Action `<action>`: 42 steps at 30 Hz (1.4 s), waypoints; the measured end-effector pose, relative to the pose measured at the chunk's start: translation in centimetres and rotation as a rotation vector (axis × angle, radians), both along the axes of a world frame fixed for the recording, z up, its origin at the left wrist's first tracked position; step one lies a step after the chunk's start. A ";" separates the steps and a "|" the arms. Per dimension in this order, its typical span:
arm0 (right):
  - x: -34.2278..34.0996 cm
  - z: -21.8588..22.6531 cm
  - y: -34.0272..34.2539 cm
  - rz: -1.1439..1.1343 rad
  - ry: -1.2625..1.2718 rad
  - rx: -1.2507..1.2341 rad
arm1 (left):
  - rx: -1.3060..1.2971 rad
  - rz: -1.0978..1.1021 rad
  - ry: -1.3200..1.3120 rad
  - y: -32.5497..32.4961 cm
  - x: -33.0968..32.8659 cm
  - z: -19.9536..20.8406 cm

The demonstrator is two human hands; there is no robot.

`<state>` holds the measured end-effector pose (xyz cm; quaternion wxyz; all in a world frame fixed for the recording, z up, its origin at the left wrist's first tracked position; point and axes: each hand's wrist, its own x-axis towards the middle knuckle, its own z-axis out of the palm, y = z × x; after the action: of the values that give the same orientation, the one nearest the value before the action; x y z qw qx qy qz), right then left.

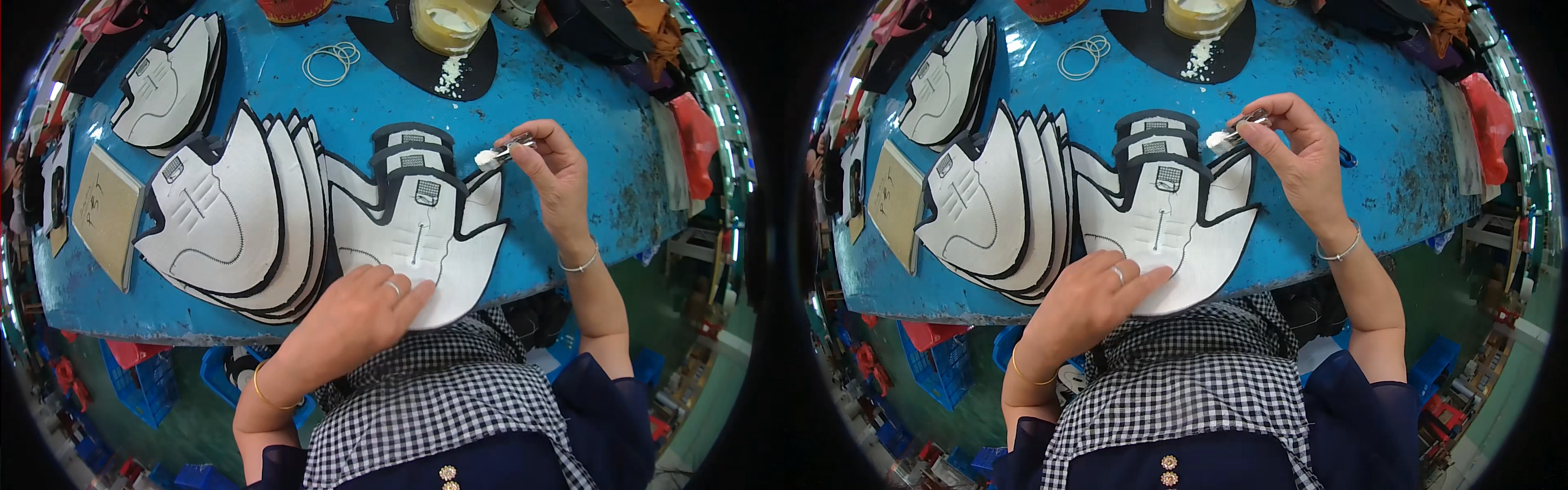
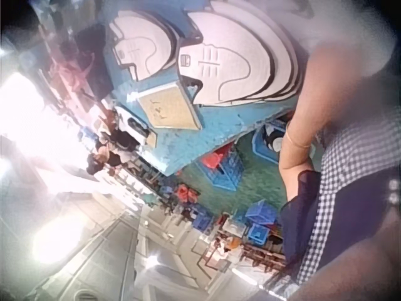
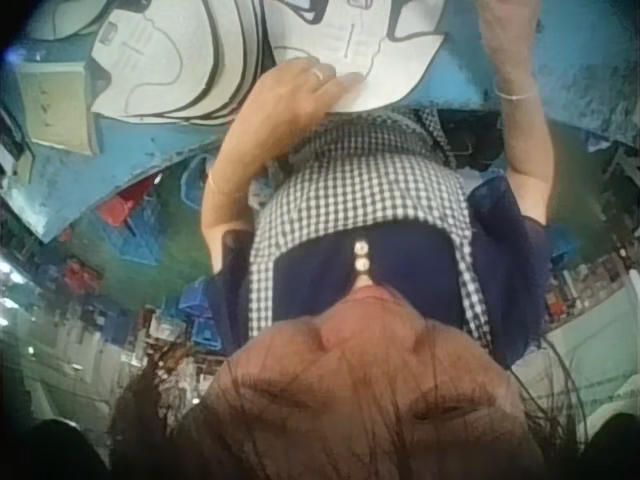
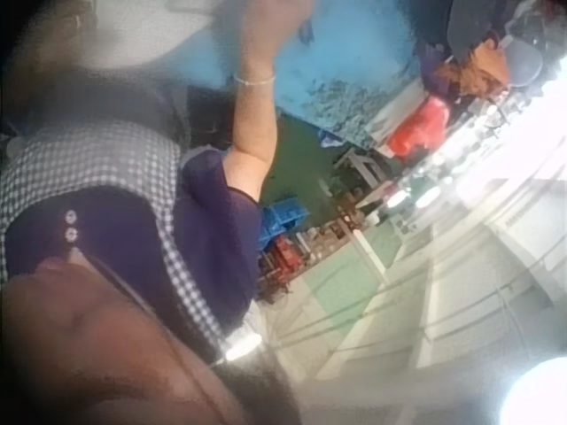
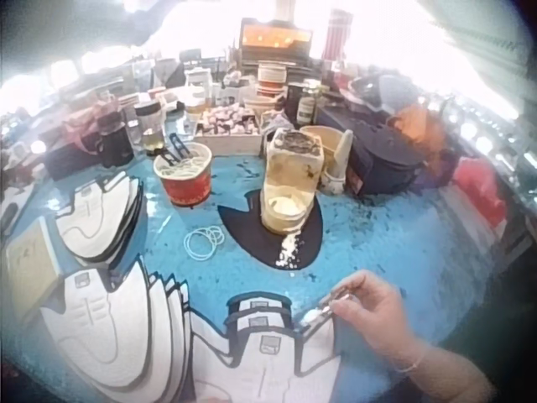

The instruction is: The person applies glue to shoe components using a brush dipped into a glue container.

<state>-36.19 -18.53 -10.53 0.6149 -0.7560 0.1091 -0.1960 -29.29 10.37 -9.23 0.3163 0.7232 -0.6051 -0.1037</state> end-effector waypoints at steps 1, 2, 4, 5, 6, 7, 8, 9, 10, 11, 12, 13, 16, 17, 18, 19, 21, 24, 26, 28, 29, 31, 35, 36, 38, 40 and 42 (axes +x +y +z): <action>-0.1 -0.1 -0.1 -0.014 0.003 0.030 | -0.009 -0.046 -0.155 0.1 0.0 1.4; -0.2 -0.1 -0.1 -0.015 0.001 0.028 | -0.017 -0.090 -0.311 0.3 -0.1 2.7; -0.4 -0.1 0.1 -0.019 0.012 0.007 | -0.115 -0.058 -0.387 2.1 -0.5 5.0; -0.7 -0.1 0.0 -0.030 0.014 0.003 | -0.240 0.044 -0.461 3.0 -0.8 5.8; -1.0 -0.1 0.0 -0.017 0.030 -0.046 | -0.366 0.146 -0.529 3.7 -0.8 6.1; -0.8 0.0 0.5 0.018 0.038 -0.085 | -0.430 0.294 -0.587 4.6 -0.9 6.2; -0.6 0.1 1.0 0.026 0.034 -0.079 | -0.494 0.442 -0.642 5.4 -0.9 6.3; -0.5 0.4 1.7 0.078 0.076 -0.123 | -0.486 0.447 -0.648 6.3 -0.7 6.4; -0.5 0.8 2.3 0.117 0.125 -0.176 | -0.299 0.582 -0.613 7.3 -0.3 6.2; -0.5 1.0 2.7 0.139 0.156 -0.247 | -0.105 0.708 -0.572 8.0 0.3 5.8; -0.5 1.0 2.9 0.133 0.162 -0.247 | 0.128 0.714 -0.515 8.5 1.0 5.0; -0.5 0.7 3.2 0.202 0.143 -0.353 | 0.113 0.639 -0.462 8.1 1.2 4.2; -0.5 0.4 3.9 0.298 0.135 -0.463 | 0.018 0.361 -0.085 5.5 -0.5 2.1; -0.3 0.4 4.0 0.340 0.120 -0.511 | -0.004 0.281 -0.049 4.1 -1.5 1.1; -0.1 0.4 4.3 0.383 0.098 -0.559 | -0.027 0.204 -0.019 2.7 -2.3 0.1; 0.4 -0.1 4.5 0.396 0.018 -0.619 | -0.026 0.212 -0.021 1.7 -3.1 -1.0; 1.5 -0.4 4.6 0.370 -0.011 -0.687 | 0.010 0.163 -0.070 0.3 -4.0 -2.8; 2.9 -0.9 3.9 0.279 -0.087 -0.815 | -0.020 0.142 -0.143 -0.1 -3.7 -2.9; 3.4 -0.9 3.9 0.234 -0.152 -0.869 | -0.015 0.136 -0.166 -0.3 -3.7 -2.8; 2.9 -0.4 4.1 0.277 -0.252 -0.980 | -0.011 0.128 -0.188 -0.4 -3.7 -2.5; 2.3 -0.2 4.3 0.279 -0.252 -0.980 | 0.006 0.121 -0.209 -0.4 -3.8 -2.4; 0.7 0.2 4.8 0.432 -0.250 -0.929 | 0.021 0.110 -0.231 -0.7 -3.8 -2.2; 0.7 1.2 3.8 0.472 -0.160 -0.803 | 0.001 0.145 -0.298 -1.6 -3.2 -2.0; 2.0 1.2 2.5 0.345 -0.140 -0.765 | 0.008 0.148 -0.257 -1.7 -2.9 -1.9; 5.4 1.8 0.0 0.138 -0.119 -0.625 | -0.083 0.087 -0.298 -1.9 -2.1 -1.3; 9.5 1.9 -3.8 -0.032 -0.111 -0.597 | -0.238 -0.016 -0.335 -1.6 -1.4 0.3; 12.6 1.4 -7.7 -0.139 -0.099 -0.683 | -0.350 -0.044 -0.385 -0.7 -1.1 2.5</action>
<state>-23.62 -26.20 -9.10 0.3163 -0.8984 0.0584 -0.2989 -30.41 9.66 -6.78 0.3134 0.6504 -0.6786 0.1354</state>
